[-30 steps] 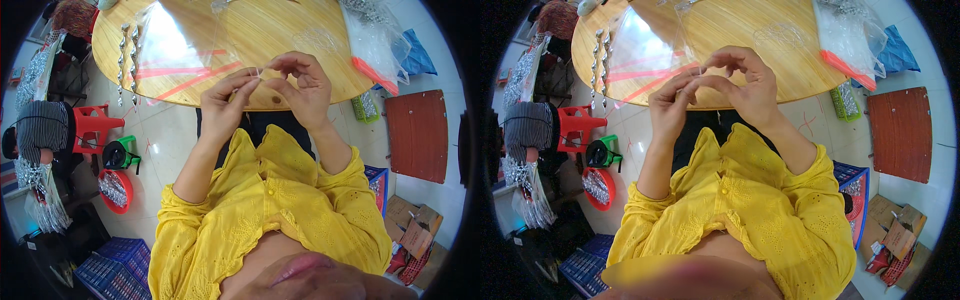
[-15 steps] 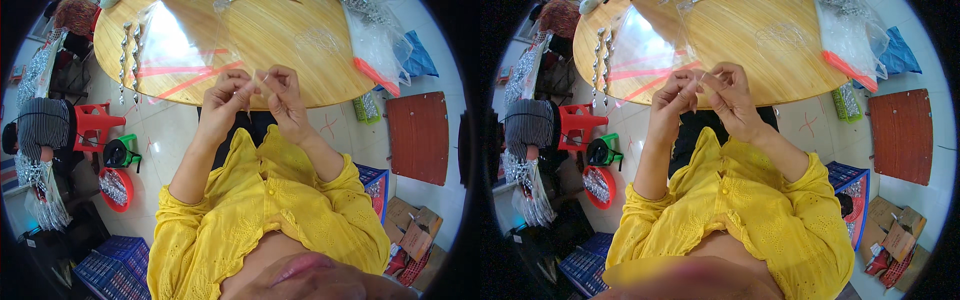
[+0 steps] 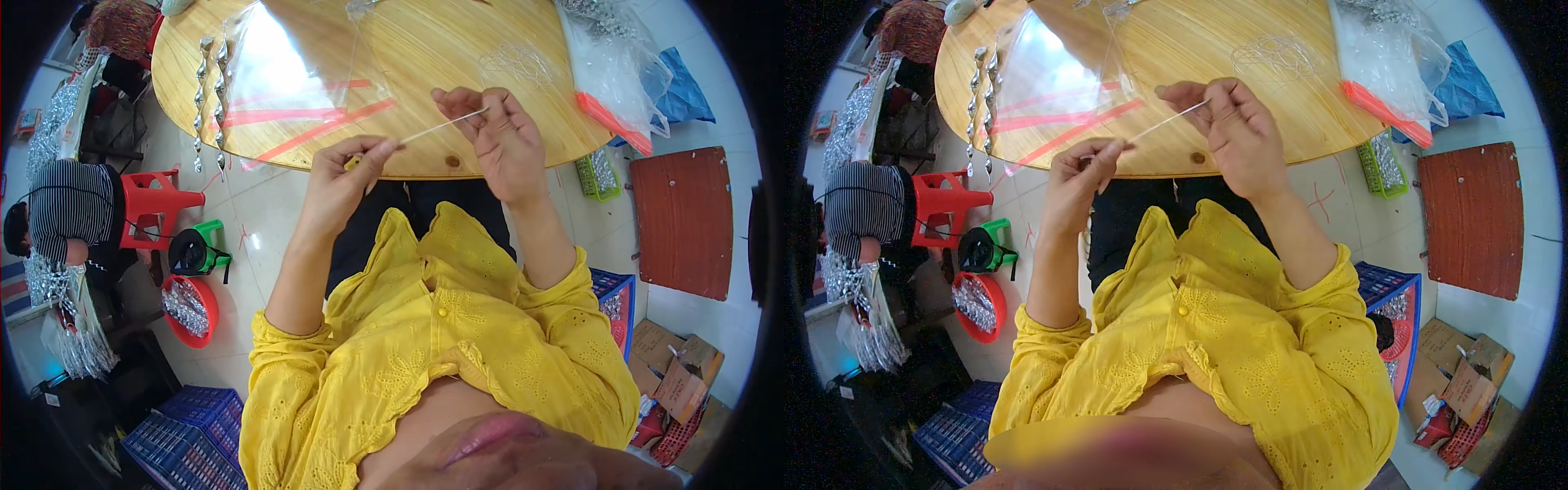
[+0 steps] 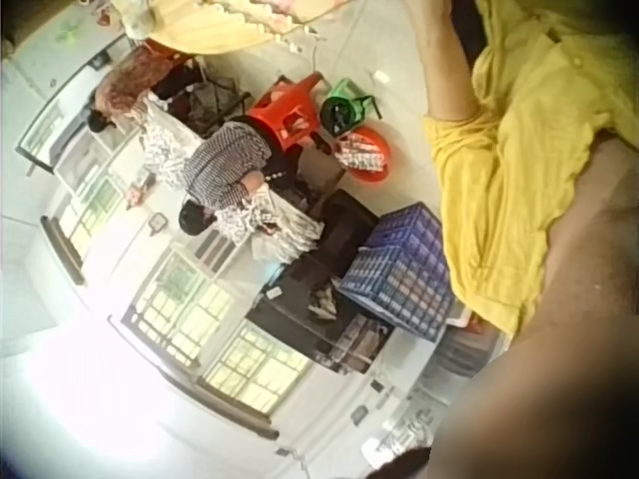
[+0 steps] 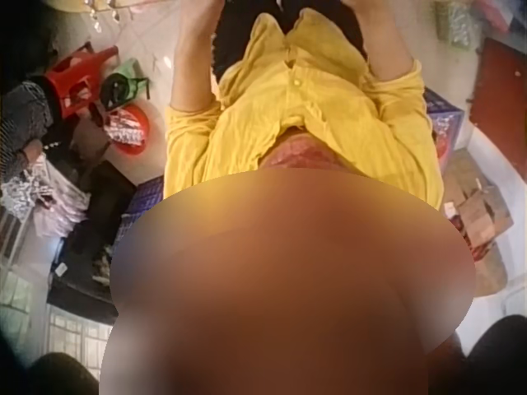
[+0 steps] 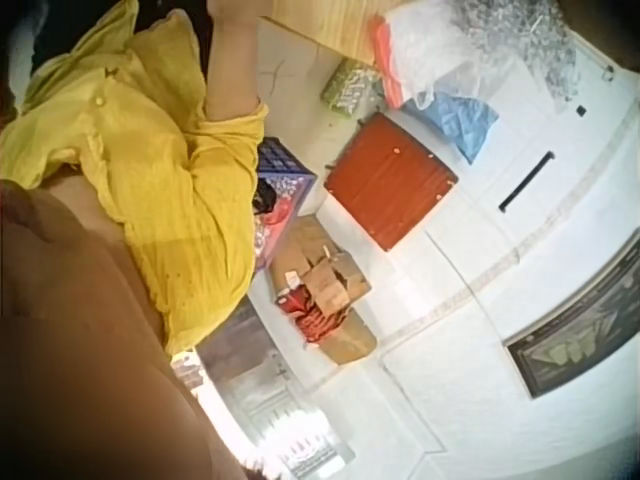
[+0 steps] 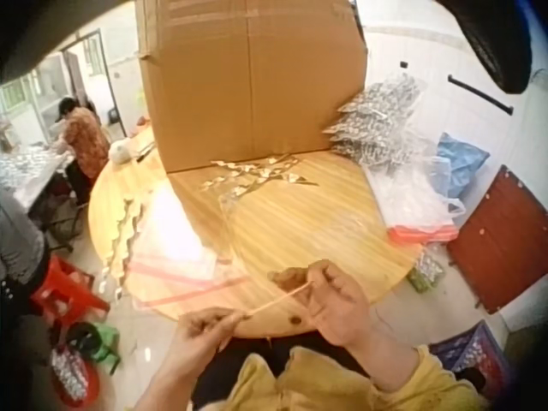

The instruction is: Sorting and placing silver and gold decorative ornaments into plastic bags for packaging.

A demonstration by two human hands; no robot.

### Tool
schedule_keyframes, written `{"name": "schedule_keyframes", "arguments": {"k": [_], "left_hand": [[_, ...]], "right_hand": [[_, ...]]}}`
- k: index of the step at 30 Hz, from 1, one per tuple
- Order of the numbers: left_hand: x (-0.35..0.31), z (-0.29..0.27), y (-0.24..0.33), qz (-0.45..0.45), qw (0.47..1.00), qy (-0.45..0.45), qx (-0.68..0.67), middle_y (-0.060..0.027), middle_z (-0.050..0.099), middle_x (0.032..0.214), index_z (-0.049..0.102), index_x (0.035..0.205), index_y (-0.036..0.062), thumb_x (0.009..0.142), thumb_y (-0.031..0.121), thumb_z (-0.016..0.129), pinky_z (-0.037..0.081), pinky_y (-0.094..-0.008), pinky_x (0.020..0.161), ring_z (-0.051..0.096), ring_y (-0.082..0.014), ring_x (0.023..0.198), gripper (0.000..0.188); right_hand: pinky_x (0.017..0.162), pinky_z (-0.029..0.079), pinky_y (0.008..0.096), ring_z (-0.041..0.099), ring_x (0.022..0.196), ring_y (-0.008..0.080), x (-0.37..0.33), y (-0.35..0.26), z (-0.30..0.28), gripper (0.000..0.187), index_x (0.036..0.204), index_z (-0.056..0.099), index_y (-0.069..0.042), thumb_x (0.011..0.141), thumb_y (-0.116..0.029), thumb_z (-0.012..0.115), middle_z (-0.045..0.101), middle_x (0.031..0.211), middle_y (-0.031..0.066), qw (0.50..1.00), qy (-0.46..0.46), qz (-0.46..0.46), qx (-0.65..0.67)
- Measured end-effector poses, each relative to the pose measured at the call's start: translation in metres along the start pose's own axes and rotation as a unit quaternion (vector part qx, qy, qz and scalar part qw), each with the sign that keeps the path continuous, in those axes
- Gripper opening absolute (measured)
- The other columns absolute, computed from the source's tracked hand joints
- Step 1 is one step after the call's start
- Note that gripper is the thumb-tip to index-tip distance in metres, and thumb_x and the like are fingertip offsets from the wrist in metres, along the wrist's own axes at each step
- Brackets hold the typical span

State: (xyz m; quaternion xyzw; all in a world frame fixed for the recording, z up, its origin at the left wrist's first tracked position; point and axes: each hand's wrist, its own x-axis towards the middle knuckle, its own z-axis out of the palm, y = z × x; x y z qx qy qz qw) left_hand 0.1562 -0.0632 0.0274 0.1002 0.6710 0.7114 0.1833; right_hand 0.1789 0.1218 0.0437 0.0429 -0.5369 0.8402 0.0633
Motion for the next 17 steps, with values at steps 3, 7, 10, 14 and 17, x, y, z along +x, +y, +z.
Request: {"name": "schedule_keyframes", "arguments": {"k": [3,7,10,14,17], "left_hand": [[-0.008,0.005,-0.003,-0.028,0.999,-0.025,-0.036,0.0058,0.046,0.055,0.061,0.084,0.0,0.078,0.014,0.056,0.023,-0.0153,0.042,0.034,-0.0009,0.047,0.016],[-0.018,-0.036,0.001,-0.008,0.992,0.041,-0.117,0.0062,0.037,0.049,0.061,0.081,-0.0004,0.079,0.016,0.053,0.018,-0.0182,0.041,0.027,-0.0023,0.044,0.018],[-0.023,-0.044,-0.001,-0.015,0.996,0.055,-0.07,0.0052,0.037,0.05,0.06,0.083,-0.0007,0.079,0.016,0.053,0.019,-0.0187,0.042,0.028,-0.0038,0.044,0.018],[-0.026,-0.065,0.003,0.001,0.963,0.009,-0.27,0.0054,0.035,0.05,0.059,0.084,0.0012,0.076,0.013,0.054,0.02,-0.0188,0.041,0.028,-0.0034,0.043,0.014],[-0.033,-0.072,0.008,-0.064,0.979,0.08,-0.175,0.006,0.035,0.05,0.053,0.099,-0.0006,0.078,0.018,0.055,0.021,-0.0191,0.04,0.027,-0.0036,0.04,0.029]], "right_hand": [[0.072,0.04,0.0237,0.051,0.07,0.0149,0.005,0.002,-0.006,0.012,0.078,0.043,-0.004,0.086,-0.007,0.034,0.043,0.066,0.0029,0.975,-0.008,0.09,0.205],[0.046,0.024,0.0197,0.025,0.05,0.0076,0.037,-0.024,-0.051,0.015,0.064,0.034,-0.009,0.077,-0.002,0.037,0.029,0.058,-0.0021,0.993,0.054,-0.041,0.095],[0.048,0.026,0.0189,0.027,0.051,0.0068,0.03,-0.008,-0.038,0.015,0.064,0.035,-0.01,0.077,-0.003,0.038,0.029,0.059,-0.0023,0.995,0.088,0.015,0.04],[0.05,0.027,0.0183,0.028,0.051,0.007,0.041,-0.005,-0.034,0.013,0.067,0.036,-0.009,0.078,-0.003,0.038,0.03,0.06,-0.0028,0.991,0.069,-0.046,-0.103],[0.053,0.032,0.0215,0.033,0.057,0.0072,0.076,-0.017,-0.09,0.021,0.073,0.039,-0.009,0.082,-0.023,0.051,0.035,0.063,-0.0027,0.999,0.012,-0.01,0.047]]}}
